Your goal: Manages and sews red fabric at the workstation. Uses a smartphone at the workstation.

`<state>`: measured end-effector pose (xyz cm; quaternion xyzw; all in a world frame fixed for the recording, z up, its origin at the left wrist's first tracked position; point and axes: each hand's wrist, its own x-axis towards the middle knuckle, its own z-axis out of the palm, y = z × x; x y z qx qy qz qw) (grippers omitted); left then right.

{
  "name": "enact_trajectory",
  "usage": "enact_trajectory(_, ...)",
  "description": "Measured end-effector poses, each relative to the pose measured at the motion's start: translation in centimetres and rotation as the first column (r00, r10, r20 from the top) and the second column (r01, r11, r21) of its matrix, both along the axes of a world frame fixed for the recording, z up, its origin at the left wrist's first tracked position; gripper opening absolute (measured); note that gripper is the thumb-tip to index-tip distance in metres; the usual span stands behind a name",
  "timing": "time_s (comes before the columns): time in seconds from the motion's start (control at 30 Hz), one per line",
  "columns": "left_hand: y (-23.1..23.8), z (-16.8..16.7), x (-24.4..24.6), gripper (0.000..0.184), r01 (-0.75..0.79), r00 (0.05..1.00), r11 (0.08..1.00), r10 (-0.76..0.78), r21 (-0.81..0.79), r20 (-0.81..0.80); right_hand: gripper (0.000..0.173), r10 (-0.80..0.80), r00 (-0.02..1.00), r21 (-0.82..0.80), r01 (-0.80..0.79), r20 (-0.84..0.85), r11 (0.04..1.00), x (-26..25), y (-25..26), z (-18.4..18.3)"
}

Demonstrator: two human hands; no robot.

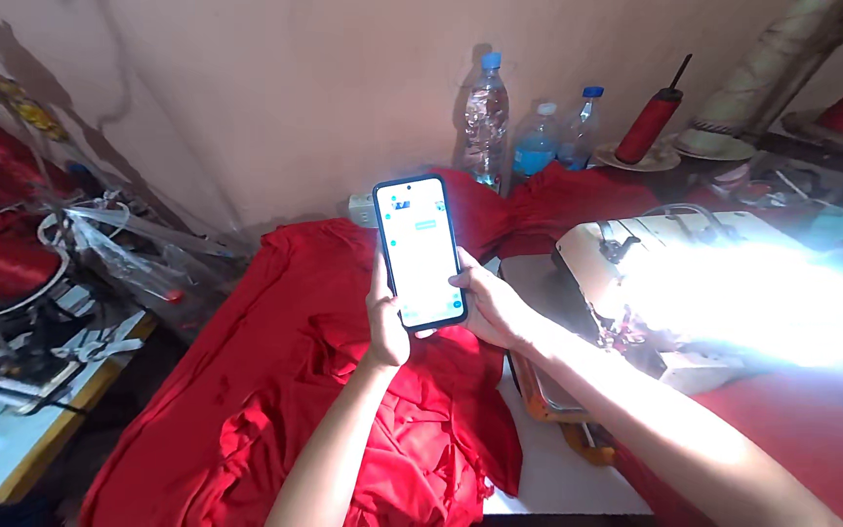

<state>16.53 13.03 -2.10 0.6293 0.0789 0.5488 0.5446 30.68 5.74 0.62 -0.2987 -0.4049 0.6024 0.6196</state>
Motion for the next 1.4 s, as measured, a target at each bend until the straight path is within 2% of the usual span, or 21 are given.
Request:
enact_trajectory(0.07, 0.4, -0.4, -0.2, 0.071, -0.020, 0.999, 0.992, 0.026, 0.127, -0.047, 0.041, -0.002, 1.000, 0.001, 0.002, -0.006, 1.000, 0.0, 0.0, -0.1)
enact_trajectory(0.17, 0.4, -0.3, -0.2, 0.074, -0.065, 0.994, 0.986, 0.078, 0.156, -0.077, 0.042, 0.008, 1.000, 0.022, -0.008, -0.006, 1.000, 0.1, 0.0, -0.3)
enact_trajectory(0.3, 0.4, -0.3, -0.2, 0.066, -0.167, 0.972, 0.950, 0.203, 0.264, -0.116, 0.040, -0.009, 1.000, 0.057, 0.009, 0.005, 0.998, 0.0, 0.0, -0.4)
enact_trajectory(0.43, 0.1, -0.2, -0.1, 0.070, -0.161, 0.979, 0.959, 0.185, 0.232, -0.082, 0.047, -0.033, 0.999, 0.056, 0.032, 0.017, 0.998, -0.3, -0.3, -0.2)
enact_trajectory(0.6, 0.5, -0.4, 0.4, 0.067, -0.238, 0.966, 0.912, 0.259, 0.334, -0.020, 0.052, -0.029, 0.997, 0.111, 0.021, 0.071, 0.994, -0.1, -0.3, -0.5)
enact_trajectory(0.77, 0.1, -0.3, -0.2, 0.070, -0.158, 0.983, 0.973, 0.171, 0.166, -0.065, 0.051, -0.021, 0.998, 0.093, 0.015, 0.065, 0.996, -0.2, -0.4, -0.4)
enact_trajectory(0.97, 0.8, -0.6, -0.4, 0.075, -0.069, 0.995, 0.963, 0.086, 0.261, -0.057, 0.052, -0.028, 0.998, 0.091, 0.022, 0.057, 0.996, -0.2, -0.4, -0.4)
enact_trajectory(1.17, 1.2, -0.7, -0.1, 0.086, -0.134, 0.983, 0.900, 0.173, 0.415, -0.058, 0.052, -0.063, 0.993, 0.109, 0.052, 0.097, 0.993, -0.1, -0.2, -0.7)
enact_trajectory(1.3, 1.1, -0.7, 0.1, 0.083, -0.153, 0.983, 0.897, 0.182, 0.414, -0.033, 0.051, -0.045, 0.995, 0.117, 0.035, 0.090, 0.993, -0.1, -0.2, -0.7)
enact_trajectory(1.4, 1.2, -0.9, -0.2, 0.072, -0.131, 0.988, 0.910, 0.154, 0.394, -0.026, 0.051, -0.005, 0.998, 0.118, -0.001, 0.055, 0.993, 0.0, -0.2, -0.6)
